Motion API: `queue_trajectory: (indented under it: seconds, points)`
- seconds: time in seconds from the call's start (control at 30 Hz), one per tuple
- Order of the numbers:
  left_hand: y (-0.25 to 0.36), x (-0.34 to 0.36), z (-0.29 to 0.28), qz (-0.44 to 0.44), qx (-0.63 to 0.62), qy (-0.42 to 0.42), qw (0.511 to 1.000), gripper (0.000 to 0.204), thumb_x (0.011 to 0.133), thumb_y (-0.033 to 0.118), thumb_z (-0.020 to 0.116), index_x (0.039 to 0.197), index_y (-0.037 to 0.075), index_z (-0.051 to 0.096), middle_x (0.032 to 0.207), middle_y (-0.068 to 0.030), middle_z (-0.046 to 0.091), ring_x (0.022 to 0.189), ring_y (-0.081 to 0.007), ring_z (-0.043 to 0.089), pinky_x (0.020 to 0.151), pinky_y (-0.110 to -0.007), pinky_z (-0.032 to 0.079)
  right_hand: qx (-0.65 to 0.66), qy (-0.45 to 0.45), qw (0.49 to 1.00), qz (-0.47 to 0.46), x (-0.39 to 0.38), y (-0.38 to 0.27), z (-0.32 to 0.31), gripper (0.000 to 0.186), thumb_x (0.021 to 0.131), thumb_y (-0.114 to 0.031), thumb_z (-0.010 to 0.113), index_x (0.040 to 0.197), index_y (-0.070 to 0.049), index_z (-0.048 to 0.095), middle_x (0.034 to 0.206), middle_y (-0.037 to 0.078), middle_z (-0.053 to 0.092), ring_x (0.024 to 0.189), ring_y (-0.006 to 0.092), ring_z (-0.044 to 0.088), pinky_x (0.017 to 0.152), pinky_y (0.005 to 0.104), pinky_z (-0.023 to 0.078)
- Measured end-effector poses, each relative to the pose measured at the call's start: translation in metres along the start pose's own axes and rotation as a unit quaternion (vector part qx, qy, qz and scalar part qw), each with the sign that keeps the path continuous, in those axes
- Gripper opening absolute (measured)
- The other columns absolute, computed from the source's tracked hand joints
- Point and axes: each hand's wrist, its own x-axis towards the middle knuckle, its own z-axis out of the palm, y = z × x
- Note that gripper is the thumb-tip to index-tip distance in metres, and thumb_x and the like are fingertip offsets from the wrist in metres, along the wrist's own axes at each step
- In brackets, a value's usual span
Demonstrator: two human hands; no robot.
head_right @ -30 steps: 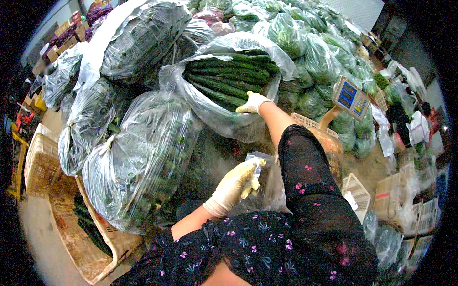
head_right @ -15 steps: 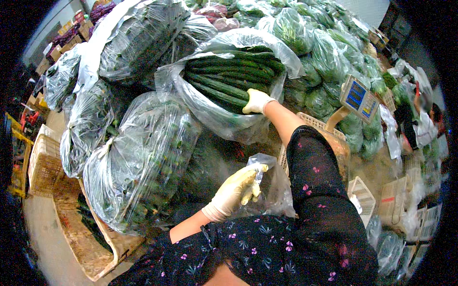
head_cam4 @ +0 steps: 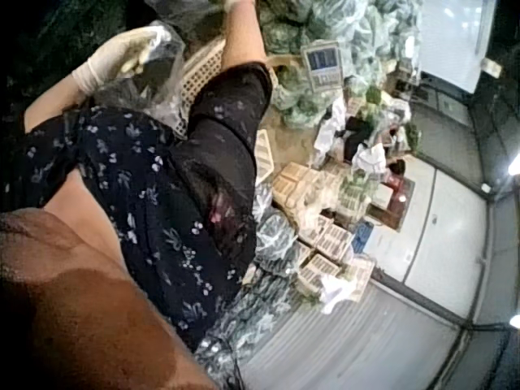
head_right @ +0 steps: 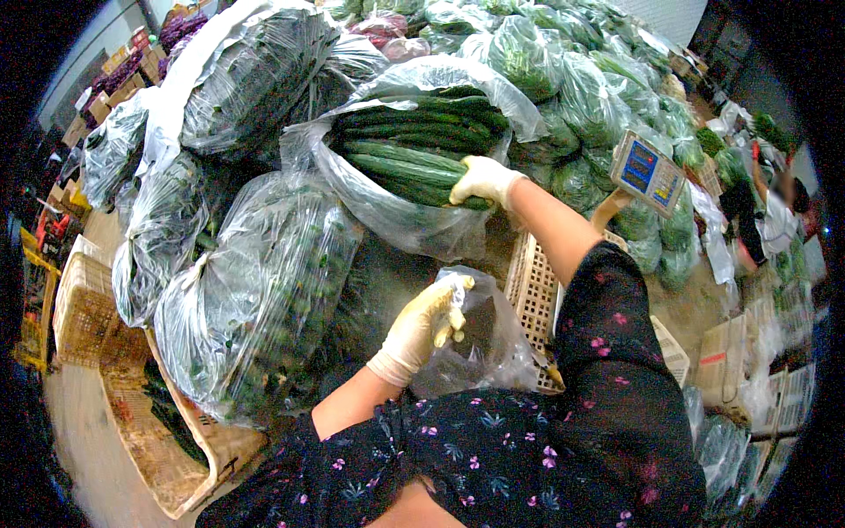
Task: The person is sitting on the floor in a market, wearing gloves. They repeatedly pick up cucumbers from a large plastic bag, place them into a smaller clear plastic bag, and then place the bag on a digital scale. After weighing, they tie the bag and place it into a white basket.
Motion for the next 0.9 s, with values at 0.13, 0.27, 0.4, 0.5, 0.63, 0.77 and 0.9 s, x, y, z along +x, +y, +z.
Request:
queue_trajectory:
  seconds: [0.13,0.27,0.4,0.5,0.63,0.77,0.9]
  points:
    - [-0.021,0.018,-0.001,0.024,-0.091,-0.003,0.996,0.033,0.097,0.032,0.054,0.12,0.008,0.057,0.084,-0.0011,0.06,0.066,-0.0113,0.054,0.059,-0.026,0.046,0.337,-0.082,0.938,0.002,-0.102,0.029,0.008,0.038,0.071,-0.014,0.075,0.105,-0.001,0.066,0.093,0.007,0.067,0.081,0.0175,0.061,0.077,0.0323,0.049]
    - [-0.032,0.029,0.008,0.041,-0.176,0.029,0.983,0.029,0.098,0.023,0.054,0.122,0.007,0.054,0.099,-0.0074,0.065,0.08,-0.0149,0.061,0.057,-0.026,0.05,0.495,-0.085,0.865,0.002,-0.2,0.033,0.035,0.052,0.076,-0.02,0.073,0.121,0.0,0.057,0.101,0.008,0.066,0.085,0.017,0.063,0.076,0.0288,0.052]
    - [-0.039,0.034,0.015,0.051,-0.21,-0.085,0.973,0.045,0.095,0.035,0.06,0.127,0.006,0.052,0.119,-0.0069,0.061,0.103,-0.0193,0.06,0.079,-0.034,0.054,0.576,-0.105,0.81,0.004,-0.283,0.025,0.05,0.064,0.074,-0.024,0.075,0.128,0.0,0.052,0.108,0.009,0.065,0.089,0.0167,0.064,0.08,0.0279,0.053]
    - [-0.042,0.025,0.039,0.035,-0.274,-0.15,0.949,0.055,0.091,0.04,0.064,0.131,0.005,0.05,0.125,-0.0083,0.058,0.114,-0.0235,0.057,0.095,-0.039,0.05,0.626,-0.159,0.763,0.028,-0.328,0.031,0.064,0.07,0.071,-0.024,0.078,0.131,0.001,0.051,0.111,0.01,0.065,0.092,0.0192,0.065,0.079,0.031,0.055]
    - [-0.05,0.008,0.058,0.024,-0.279,-0.184,0.942,0.07,0.085,0.043,0.07,0.137,0.006,0.043,0.133,-0.0134,0.054,0.122,-0.028,0.052,0.107,-0.042,0.041,0.649,-0.22,0.726,0.062,-0.361,0.035,0.079,0.076,0.071,-0.022,0.08,0.135,0.001,0.046,0.119,0.012,0.061,0.099,0.0218,0.064,0.086,0.0327,0.053]
    - [-0.059,-0.005,0.074,0.011,-0.25,-0.136,0.959,0.043,0.089,0.026,0.067,0.126,0.008,0.053,0.114,-0.0101,0.063,0.106,-0.0241,0.06,0.099,-0.04,0.047,0.479,-0.179,0.859,-0.018,-0.362,0.028,0.075,0.077,0.071,-0.024,0.083,0.135,-0.002,0.046,0.116,0.005,0.06,0.106,0.0158,0.055,0.096,0.032,0.045]
    - [-0.059,-0.012,0.105,0.067,-0.105,-0.06,0.99,0.042,0.089,0.022,0.066,0.126,0.008,0.052,0.108,-0.0045,0.061,0.099,-0.0176,0.058,0.093,-0.035,0.047,0.457,-0.051,0.887,-0.043,-0.356,0.02,0.09,0.067,0.069,-0.018,0.085,0.127,-0.005,0.052,0.11,0.0,0.059,0.102,0.0131,0.054,0.092,0.0306,0.045]
